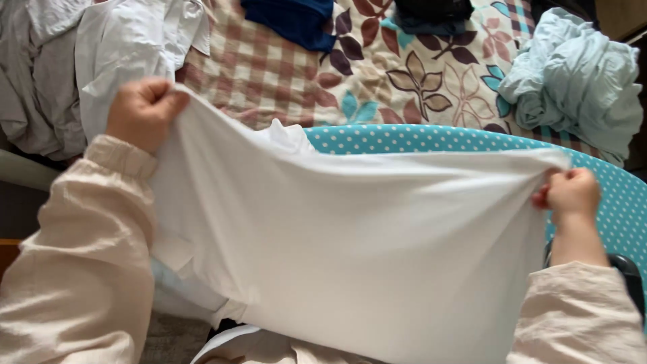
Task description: Ironing and folding white shirts on an ironing board.
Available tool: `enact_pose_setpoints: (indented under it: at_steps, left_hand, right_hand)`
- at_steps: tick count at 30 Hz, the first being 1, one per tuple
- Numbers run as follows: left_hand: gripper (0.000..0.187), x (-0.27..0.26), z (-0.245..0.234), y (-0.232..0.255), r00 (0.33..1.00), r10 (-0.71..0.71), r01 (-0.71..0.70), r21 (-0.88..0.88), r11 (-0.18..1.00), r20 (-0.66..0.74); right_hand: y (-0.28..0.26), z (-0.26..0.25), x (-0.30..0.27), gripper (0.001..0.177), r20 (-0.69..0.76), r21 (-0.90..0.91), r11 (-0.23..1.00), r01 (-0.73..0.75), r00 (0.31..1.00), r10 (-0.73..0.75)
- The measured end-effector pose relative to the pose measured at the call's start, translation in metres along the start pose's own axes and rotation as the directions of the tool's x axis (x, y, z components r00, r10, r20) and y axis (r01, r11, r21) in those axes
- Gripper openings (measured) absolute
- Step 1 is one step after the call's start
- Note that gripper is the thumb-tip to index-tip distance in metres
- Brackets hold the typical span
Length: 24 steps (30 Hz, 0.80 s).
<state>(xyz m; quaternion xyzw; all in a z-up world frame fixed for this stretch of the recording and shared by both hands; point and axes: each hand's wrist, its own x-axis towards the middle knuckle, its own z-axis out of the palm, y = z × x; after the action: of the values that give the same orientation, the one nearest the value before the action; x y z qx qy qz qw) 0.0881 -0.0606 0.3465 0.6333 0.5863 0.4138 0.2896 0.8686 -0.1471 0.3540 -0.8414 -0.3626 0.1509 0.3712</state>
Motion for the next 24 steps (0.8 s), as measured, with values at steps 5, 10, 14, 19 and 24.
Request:
enact_pose_setpoints:
  at_steps: [5, 10, 14, 19, 24]
  left_hand:
    - [0.019, 0.083, -0.015, -0.016, 0.991, 0.111, -0.116, -0.065, 0.991, -0.073]
    - [0.02, 0.166, 0.025, -0.081, 0.985, 0.128, -0.135, -0.053, 0.989, -0.116]
    - [0.026, 0.168, 0.056, -0.12, 0.991, -0.058, 0.077, 0.154, 0.985, -0.123]
    - [0.038, 0.055, 0.013, -0.088, 1.0, -0.024, 0.021, 0.51, 0.86, -0.001]
    - [0.011, -0.151, -0.061, -0.068, 0.965, 0.085, 0.059, 0.522, 0.851, -0.248]
  right_hand:
    - [-0.032, 0.014, 0.075, 0.019, -0.044, 0.179, 0.98, 0.09, 0.996, -0.083]
    - [-0.066, 0.072, 0.098, 0.02, -0.071, 0.345, 0.935, 0.08, 0.996, -0.059]
    - [-0.028, 0.126, 0.089, 0.044, 0.093, 0.189, 0.973, 0.134, 0.984, -0.153]
    - [-0.001, 0.124, -0.011, 0.067, 0.151, -0.235, 0.787, 0.571, 0.821, -0.55]
    - [0.069, 0.041, -0.14, 0.033, 0.114, -0.404, 0.641, 0.652, 0.732, -0.672]
